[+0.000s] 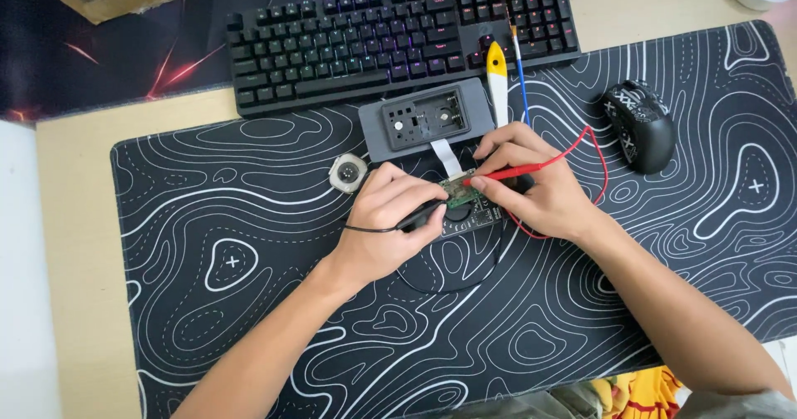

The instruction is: Testing a circuit board using multimeter probes on a repair bench

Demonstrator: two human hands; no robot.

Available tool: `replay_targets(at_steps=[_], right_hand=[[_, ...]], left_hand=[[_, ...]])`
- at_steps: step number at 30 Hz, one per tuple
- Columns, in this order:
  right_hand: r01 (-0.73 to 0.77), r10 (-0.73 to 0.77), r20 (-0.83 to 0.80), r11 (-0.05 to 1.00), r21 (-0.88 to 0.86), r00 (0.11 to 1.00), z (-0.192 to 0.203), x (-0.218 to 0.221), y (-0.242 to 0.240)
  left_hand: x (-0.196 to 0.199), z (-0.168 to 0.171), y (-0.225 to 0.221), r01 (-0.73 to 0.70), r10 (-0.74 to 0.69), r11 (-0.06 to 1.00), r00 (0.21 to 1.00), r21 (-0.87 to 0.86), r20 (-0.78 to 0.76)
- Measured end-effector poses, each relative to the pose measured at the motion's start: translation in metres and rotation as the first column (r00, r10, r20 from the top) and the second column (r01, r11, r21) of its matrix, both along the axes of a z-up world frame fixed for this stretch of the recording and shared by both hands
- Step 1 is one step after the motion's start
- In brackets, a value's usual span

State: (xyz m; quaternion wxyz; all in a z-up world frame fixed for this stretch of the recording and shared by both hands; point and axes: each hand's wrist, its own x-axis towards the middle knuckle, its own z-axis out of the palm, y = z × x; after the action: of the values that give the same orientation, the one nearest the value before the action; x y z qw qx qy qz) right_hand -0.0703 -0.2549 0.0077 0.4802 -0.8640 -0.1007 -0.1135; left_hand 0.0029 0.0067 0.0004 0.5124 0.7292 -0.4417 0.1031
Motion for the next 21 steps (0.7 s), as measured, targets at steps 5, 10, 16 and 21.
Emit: replay_targets(at_steps=[5,10,16,21], right_hand=[[-0.002,0.002,0.011,1.0,-0.004,1.0,0.0031,0.0024,-0.0021],[-0.009,0.009,0.019,1.0,-0.016,1.0,0.0007,0.0015,0.0012],[-0.001,0.001,0.003,1.0,-0.006,1.0,0.0027,0.0004,0.0015],[-0.005,0.005,0.001,1.0,-0.016,1.0,0.002,0.0005,-0.0003]], left_hand=[[0.002,-0.0006,-0.0018,0.015,-0.014,1.0,1.0,-0.014,0.011],[-0.0002,-0.0017,-0.0015,0.012,-0.012,1.0,1.0,-0.006,0.024],[-0.0005,-0.0002,-0.0006,0.007,-0.007,1.0,1.0,0.004,0.01],[-0.0004,-0.0005,-0.0004,0.01,-0.01,1.0,1.0,0.009,0.001]])
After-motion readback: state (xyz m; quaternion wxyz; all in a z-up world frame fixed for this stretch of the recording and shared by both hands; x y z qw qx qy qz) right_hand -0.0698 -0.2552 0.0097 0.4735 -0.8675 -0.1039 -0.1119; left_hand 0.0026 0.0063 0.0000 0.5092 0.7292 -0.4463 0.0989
